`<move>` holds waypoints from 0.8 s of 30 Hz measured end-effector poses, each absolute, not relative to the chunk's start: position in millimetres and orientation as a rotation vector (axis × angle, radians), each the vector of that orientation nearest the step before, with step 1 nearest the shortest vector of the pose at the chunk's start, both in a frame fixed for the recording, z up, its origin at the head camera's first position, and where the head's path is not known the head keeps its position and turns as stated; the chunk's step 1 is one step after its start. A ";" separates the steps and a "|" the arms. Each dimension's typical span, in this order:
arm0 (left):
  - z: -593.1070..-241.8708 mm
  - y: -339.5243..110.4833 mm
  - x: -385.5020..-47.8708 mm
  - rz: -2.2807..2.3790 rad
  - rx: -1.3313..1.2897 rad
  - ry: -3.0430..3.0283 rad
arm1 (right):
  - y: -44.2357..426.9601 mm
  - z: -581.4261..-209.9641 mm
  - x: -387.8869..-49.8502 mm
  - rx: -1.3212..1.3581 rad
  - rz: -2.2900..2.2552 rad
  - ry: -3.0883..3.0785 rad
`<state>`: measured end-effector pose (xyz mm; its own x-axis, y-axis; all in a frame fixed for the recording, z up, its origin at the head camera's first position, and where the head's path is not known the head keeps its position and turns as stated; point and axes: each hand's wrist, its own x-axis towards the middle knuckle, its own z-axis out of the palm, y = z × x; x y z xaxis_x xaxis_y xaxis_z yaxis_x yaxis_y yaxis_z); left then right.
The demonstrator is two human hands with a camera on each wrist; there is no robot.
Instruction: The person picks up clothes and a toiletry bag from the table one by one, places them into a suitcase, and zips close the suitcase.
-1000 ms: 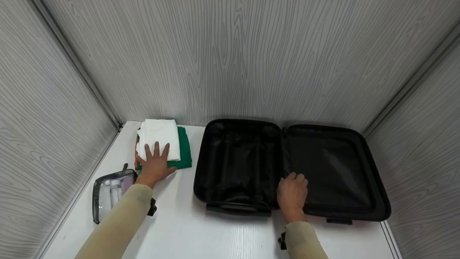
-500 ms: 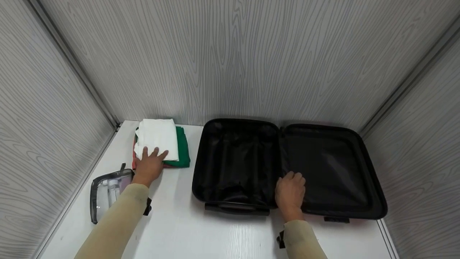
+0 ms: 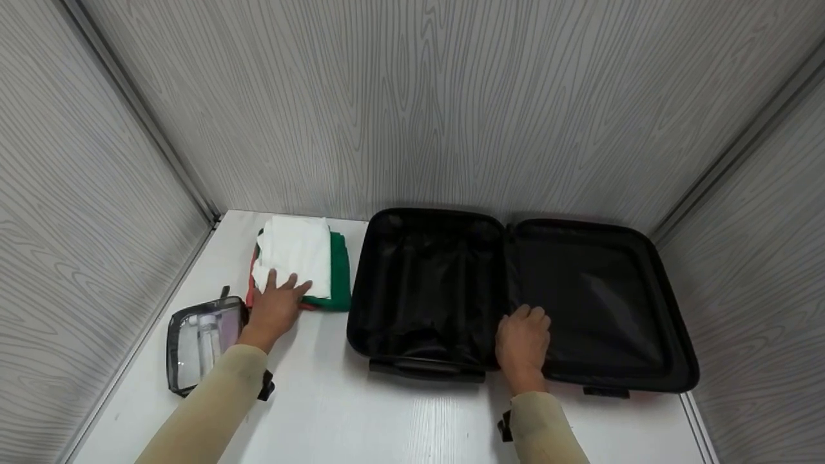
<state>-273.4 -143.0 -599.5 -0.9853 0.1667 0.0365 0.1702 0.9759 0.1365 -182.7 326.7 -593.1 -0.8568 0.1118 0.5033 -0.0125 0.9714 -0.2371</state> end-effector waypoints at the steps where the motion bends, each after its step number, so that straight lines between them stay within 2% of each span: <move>1: -599.1 -141.3 -270.0 -0.221 -0.276 -3.103 | 327.0 -593.1 -182.5 -0.072 0.310 -2.581; 14: -602.7 -138.9 -214.4 -0.305 -0.412 -3.044 | 327.0 -592.0 -182.5 -0.072 0.317 -2.626; 24: -581.6 -131.8 -214.2 -0.456 -0.344 -3.172 | 328.0 -587.5 -183.0 -0.144 0.363 -2.732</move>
<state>-214.2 -131.8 -581.6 -0.9739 0.2213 -0.0499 0.1982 0.9372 0.2870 -183.0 328.0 -587.5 -0.9226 0.1487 0.3560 0.0507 0.9614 -0.2703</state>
